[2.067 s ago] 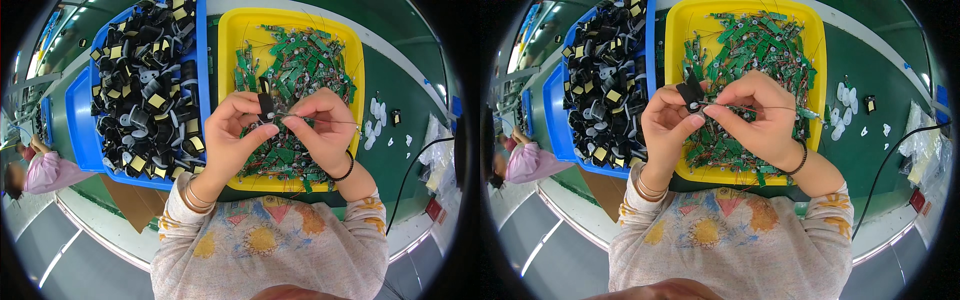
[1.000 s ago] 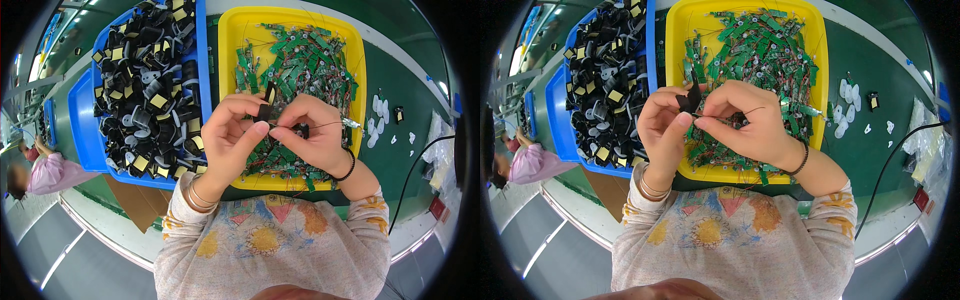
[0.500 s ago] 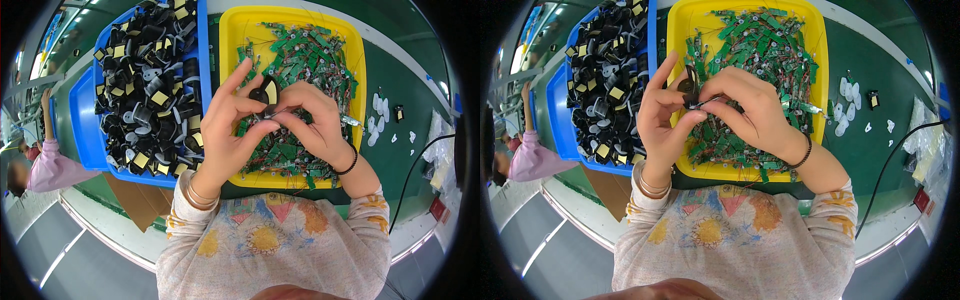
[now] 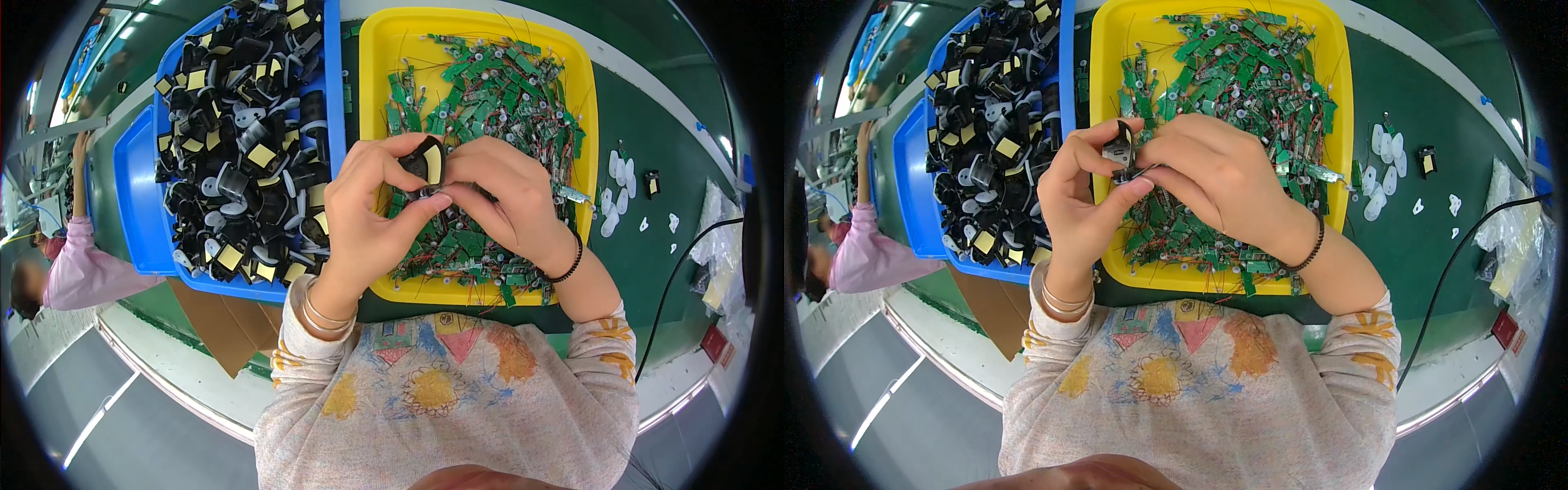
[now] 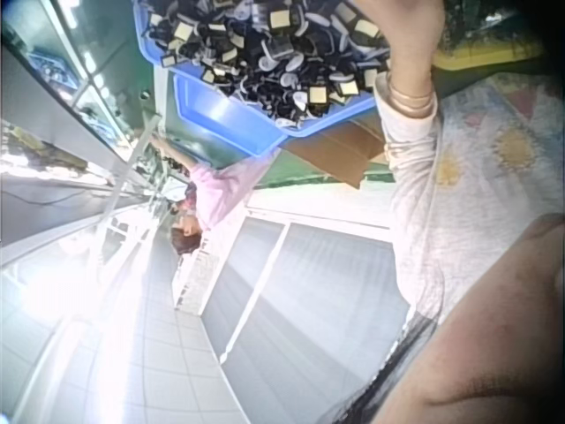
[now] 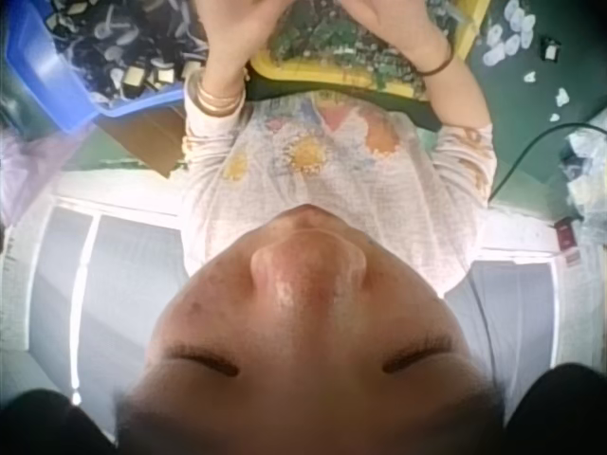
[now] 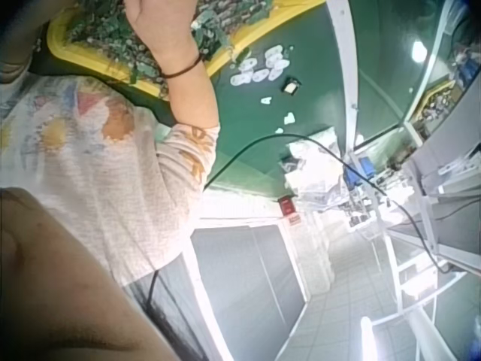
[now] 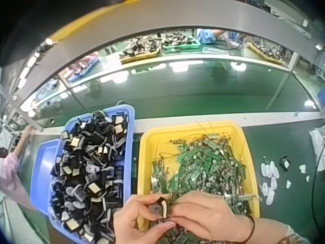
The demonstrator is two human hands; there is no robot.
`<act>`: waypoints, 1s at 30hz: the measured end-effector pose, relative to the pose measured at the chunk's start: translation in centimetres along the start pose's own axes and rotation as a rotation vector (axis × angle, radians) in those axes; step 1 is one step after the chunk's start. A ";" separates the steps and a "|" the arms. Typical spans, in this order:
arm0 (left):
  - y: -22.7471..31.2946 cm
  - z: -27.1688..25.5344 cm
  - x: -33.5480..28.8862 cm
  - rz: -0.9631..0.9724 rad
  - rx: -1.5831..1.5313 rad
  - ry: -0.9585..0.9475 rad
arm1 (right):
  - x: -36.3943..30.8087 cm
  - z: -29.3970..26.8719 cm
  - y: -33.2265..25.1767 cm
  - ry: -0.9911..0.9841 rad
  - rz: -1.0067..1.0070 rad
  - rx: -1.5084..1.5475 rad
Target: The person repeatedly picks small black plastic housings from a blue bin and green circuit boards from a yellow bin, then inserts the boards into the housings by hand. The assembled units are placed back into the blue bin. The process is continuous and repetitive throughout the clip.
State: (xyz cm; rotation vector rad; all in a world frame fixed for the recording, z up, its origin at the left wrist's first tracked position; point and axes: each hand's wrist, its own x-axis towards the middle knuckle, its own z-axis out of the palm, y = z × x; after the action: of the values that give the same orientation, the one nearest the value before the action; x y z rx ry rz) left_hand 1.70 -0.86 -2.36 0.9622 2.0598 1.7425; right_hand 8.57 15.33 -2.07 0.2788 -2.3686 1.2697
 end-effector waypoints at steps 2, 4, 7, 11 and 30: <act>-0.1 0.0 -0.2 0.000 -0.023 0.004 | -0.1 0.0 0.1 0.002 -0.028 0.001; -0.1 0.0 -0.3 0.005 -0.039 0.001 | -0.1 0.1 0.1 0.005 -0.051 0.001; -0.3 -0.2 -0.4 -0.004 -0.052 -0.025 | -0.3 0.1 0.1 0.013 -0.061 0.000; -0.4 -0.1 -0.2 -0.050 -0.114 -0.041 | -0.1 0.0 0.4 0.022 -0.067 -0.015; 1.0 -0.3 0.2 -0.206 -0.379 0.071 | -0.8 -0.3 -0.2 -0.112 0.610 1.028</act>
State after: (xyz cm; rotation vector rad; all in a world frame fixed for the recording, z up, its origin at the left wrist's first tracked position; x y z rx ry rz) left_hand 1.66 -0.94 -1.33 0.5621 1.7047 1.9753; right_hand 9.48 15.43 -2.16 -0.1054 -1.6976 2.7490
